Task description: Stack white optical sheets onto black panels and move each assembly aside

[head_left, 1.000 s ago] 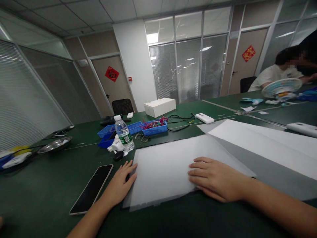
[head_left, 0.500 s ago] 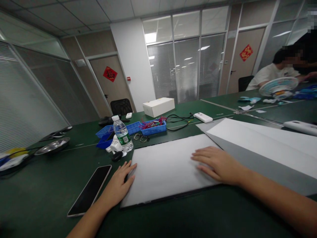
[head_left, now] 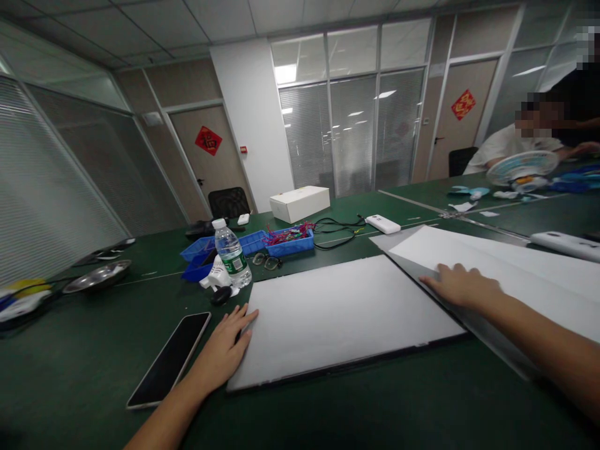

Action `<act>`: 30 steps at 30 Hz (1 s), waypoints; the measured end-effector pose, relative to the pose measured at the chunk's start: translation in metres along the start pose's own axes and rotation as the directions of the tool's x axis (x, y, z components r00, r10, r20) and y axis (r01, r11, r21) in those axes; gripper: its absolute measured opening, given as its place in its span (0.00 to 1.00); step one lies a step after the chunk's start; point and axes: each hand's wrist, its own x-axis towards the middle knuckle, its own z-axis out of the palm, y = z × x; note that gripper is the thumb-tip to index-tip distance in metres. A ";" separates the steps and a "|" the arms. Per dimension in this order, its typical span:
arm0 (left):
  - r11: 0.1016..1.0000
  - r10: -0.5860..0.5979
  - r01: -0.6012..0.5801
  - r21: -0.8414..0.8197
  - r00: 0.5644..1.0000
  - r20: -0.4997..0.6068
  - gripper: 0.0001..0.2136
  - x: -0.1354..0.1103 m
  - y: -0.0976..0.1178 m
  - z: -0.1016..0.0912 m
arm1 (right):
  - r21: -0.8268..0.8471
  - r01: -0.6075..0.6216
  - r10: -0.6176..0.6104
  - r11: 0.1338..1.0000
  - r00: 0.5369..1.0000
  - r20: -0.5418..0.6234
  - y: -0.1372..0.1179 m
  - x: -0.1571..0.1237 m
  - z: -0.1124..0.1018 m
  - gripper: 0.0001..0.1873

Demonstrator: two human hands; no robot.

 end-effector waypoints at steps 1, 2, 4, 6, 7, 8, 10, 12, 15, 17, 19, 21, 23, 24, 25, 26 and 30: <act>1.000 -0.001 0.001 -0.001 1.000 -0.002 0.26 0.000 0.001 0.000 | 0.000 0.006 -0.006 1.000 1.000 0.002 -0.001 0.001 0.001 0.49; 1.000 -0.003 0.003 -0.001 1.000 -0.002 0.26 0.000 0.001 0.000 | 0.000 0.012 -0.012 1.000 1.000 0.004 -0.001 0.001 0.001 0.48; 1.000 -0.009 0.009 0.002 1.000 -0.001 0.26 0.000 0.002 0.000 | -0.003 0.018 -0.018 1.000 1.000 0.004 -0.002 0.000 0.001 0.47; 1.000 -0.011 0.011 0.008 1.000 0.004 0.26 0.000 0.002 0.001 | -0.009 0.025 -0.025 1.000 1.000 -0.004 -0.001 -0.001 0.000 0.48; 1.000 -0.013 0.013 0.009 1.000 0.006 0.26 0.000 0.001 0.001 | -0.011 0.038 -0.038 0.999 0.999 -0.008 -0.001 -0.002 -0.001 0.48; 1.000 -0.015 0.015 0.010 1.000 0.007 0.26 0.000 0.000 0.002 | -0.012 0.058 -0.058 0.998 0.998 -0.012 -0.001 -0.003 -0.001 0.48; 1.000 -0.015 0.015 0.008 1.000 0.006 0.26 0.000 -0.002 0.003 | -0.011 0.104 -0.104 0.995 0.994 -0.016 0.000 -0.003 0.000 0.48; 1.000 -0.011 0.011 0.003 1.000 0.002 0.26 0.001 -0.003 0.004 | -0.012 0.131 -0.131 0.991 0.991 -0.014 0.000 -0.003 0.001 0.50; 1.000 -0.009 0.009 -0.004 1.000 -0.013 0.26 0.001 -0.004 0.005 | -0.022 0.130 -0.130 0.991 0.991 -0.008 -0.001 -0.002 0.004 0.51; 1.000 -0.014 0.013 -0.003 1.000 -0.018 0.26 0.002 -0.003 0.005 | -0.032 0.126 -0.126 0.992 0.992 -0.009 -0.002 -0.001 0.004 0.49; 1.000 -0.016 0.016 0.001 1.000 -0.013 0.26 0.002 -0.002 0.004 | -0.043 0.123 -0.124 0.991 0.992 -0.013 -0.005 -0.002 0.003 0.46; 1.000 -0.013 0.013 0.008 1.000 -0.006 0.26 0.002 -0.001 0.003 | -0.054 0.120 -0.122 0.991 0.992 -0.020 -0.008 -0.004 0.000 0.44; 1.000 -0.008 0.008 0.016 1.000 0.001 0.26 0.001 0.000 0.002 | -0.065 0.121 -0.123 0.991 0.992 -0.029 -0.011 -0.007 -0.003 0.43; 1.000 -0.005 0.005 0.018 1.000 0.003 0.26 0.000 0.000 0.002 | -0.073 0.120 -0.123 0.990 0.992 -0.037 -0.012 -0.009 -0.006 0.42; 1.000 -0.004 0.004 0.019 1.000 0.004 0.26 0.000 0.000 0.001 | -0.082 0.119 -0.123 0.990 0.991 -0.046 -0.013 -0.011 -0.009 0.40; 1.000 -0.003 0.003 0.018 1.000 0.005 0.26 0.000 0.000 0.001 | -0.092 0.119 -0.124 0.989 0.991 -0.056 -0.014 -0.013 -0.013 0.37; 1.000 0.001 -0.001 0.019 1.000 0.003 0.26 -0.001 -0.004 0.003 | -0.129 0.113 -0.126 0.985 0.988 -0.093 -0.013 -0.022 -0.035 0.26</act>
